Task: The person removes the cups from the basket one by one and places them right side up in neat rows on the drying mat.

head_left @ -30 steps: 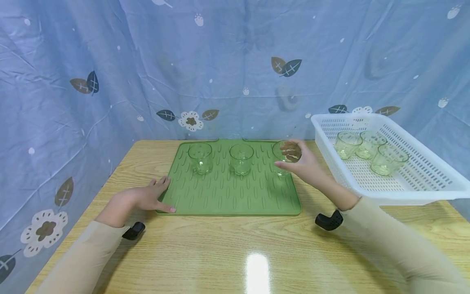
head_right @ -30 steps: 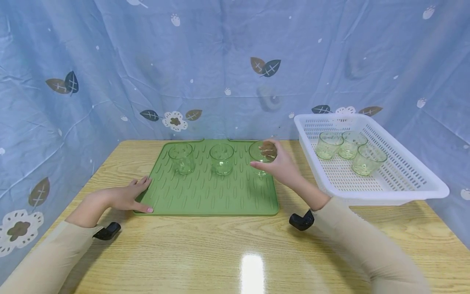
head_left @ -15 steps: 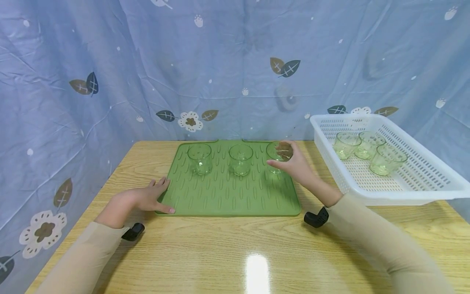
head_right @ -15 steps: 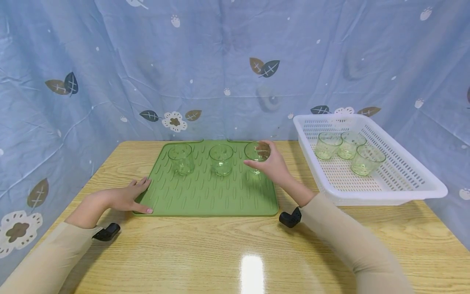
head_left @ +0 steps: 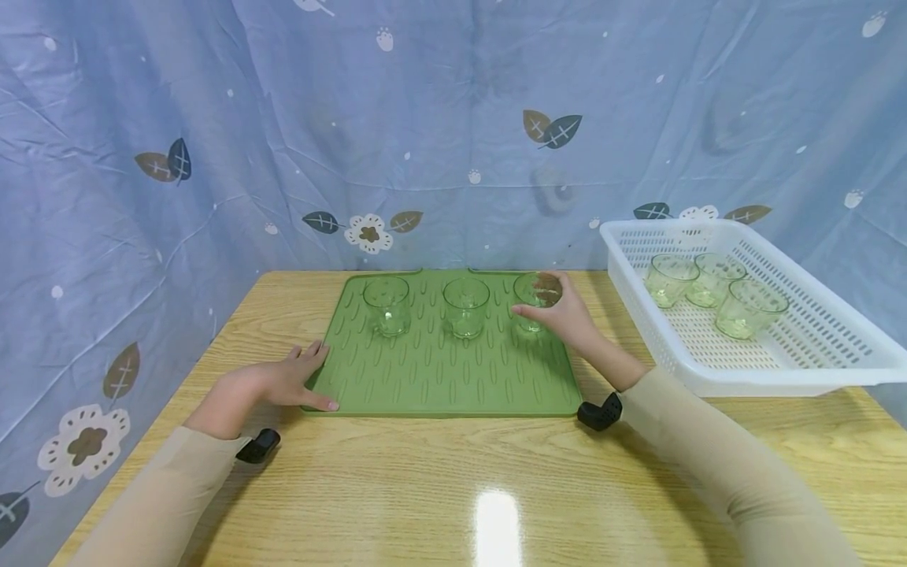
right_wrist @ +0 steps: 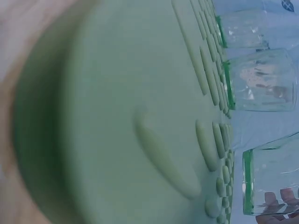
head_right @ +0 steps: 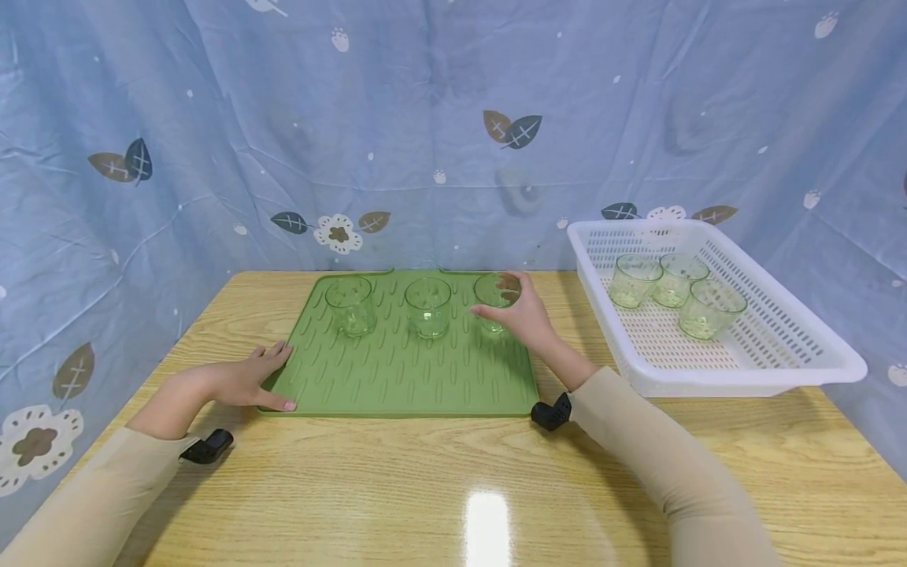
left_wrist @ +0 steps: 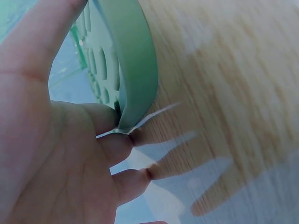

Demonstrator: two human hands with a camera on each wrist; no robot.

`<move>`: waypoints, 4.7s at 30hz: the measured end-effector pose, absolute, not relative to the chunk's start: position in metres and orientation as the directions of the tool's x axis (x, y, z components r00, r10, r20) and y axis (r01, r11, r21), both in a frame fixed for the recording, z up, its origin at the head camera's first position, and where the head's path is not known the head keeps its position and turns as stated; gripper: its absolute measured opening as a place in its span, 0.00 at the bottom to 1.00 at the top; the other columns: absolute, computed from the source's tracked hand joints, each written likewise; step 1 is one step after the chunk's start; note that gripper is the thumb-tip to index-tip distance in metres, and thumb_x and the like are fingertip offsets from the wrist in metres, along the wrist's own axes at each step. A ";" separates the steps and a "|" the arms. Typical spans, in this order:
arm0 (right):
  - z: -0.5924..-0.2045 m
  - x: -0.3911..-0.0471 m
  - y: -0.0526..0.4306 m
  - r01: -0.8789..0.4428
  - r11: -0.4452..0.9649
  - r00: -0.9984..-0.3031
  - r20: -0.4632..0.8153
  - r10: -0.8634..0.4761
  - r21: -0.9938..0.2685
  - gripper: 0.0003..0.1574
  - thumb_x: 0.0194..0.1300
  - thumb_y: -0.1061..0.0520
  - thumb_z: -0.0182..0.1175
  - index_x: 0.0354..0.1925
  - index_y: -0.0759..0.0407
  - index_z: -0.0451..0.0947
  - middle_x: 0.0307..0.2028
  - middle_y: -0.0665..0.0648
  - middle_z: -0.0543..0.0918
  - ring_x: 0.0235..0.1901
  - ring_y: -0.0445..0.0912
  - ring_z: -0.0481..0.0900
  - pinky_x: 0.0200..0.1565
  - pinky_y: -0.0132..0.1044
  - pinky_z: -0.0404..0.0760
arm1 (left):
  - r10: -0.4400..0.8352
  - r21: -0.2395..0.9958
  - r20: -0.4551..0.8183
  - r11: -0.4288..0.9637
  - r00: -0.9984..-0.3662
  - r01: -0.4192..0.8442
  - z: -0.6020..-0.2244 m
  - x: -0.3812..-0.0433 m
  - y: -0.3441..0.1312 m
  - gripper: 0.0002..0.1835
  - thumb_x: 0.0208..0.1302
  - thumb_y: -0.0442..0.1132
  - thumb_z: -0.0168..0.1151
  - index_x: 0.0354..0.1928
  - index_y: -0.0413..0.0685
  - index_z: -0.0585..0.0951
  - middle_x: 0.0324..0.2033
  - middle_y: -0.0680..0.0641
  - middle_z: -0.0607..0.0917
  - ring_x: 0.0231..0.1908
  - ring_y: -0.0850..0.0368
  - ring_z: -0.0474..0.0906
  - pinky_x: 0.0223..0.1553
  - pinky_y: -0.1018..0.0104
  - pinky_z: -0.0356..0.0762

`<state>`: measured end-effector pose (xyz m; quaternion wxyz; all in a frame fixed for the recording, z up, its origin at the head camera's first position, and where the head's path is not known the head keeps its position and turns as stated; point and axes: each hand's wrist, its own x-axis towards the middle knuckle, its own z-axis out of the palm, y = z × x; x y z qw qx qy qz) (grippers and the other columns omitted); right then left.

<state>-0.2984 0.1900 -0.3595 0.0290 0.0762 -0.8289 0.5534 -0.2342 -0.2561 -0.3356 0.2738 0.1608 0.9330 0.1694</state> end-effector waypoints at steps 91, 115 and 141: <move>-0.365 -0.301 0.201 -0.182 0.348 -0.970 0.111 -0.214 -0.920 0.63 0.62 0.56 0.75 0.79 0.67 0.45 0.71 0.76 0.63 0.70 0.69 0.64 0.67 0.60 0.69 | 0.401 0.418 -0.455 0.885 -0.795 0.207 -0.340 -0.236 -0.259 0.66 0.63 0.64 0.69 0.78 0.25 0.39 0.76 0.22 0.35 0.72 0.19 0.27 0.65 0.20 0.37; -0.366 -0.283 0.223 -0.130 0.328 -0.979 0.069 -0.192 -0.936 0.59 0.68 0.61 0.69 0.80 0.68 0.41 0.72 0.76 0.61 0.71 0.70 0.61 0.70 0.59 0.64 | 0.407 0.406 -0.443 0.886 -0.799 0.226 -0.338 -0.234 -0.258 0.64 0.64 0.60 0.70 0.78 0.24 0.41 0.75 0.20 0.37 0.72 0.17 0.28 0.64 0.18 0.40; -0.340 -0.235 0.246 -0.283 0.386 -0.952 0.206 -0.228 -0.878 0.42 0.78 0.61 0.57 0.78 0.70 0.47 0.70 0.78 0.63 0.69 0.73 0.63 0.67 0.63 0.65 | 0.398 0.398 -0.445 0.890 -0.802 0.221 -0.340 -0.236 -0.260 0.64 0.64 0.61 0.70 0.78 0.24 0.41 0.75 0.21 0.37 0.72 0.17 0.29 0.64 0.19 0.41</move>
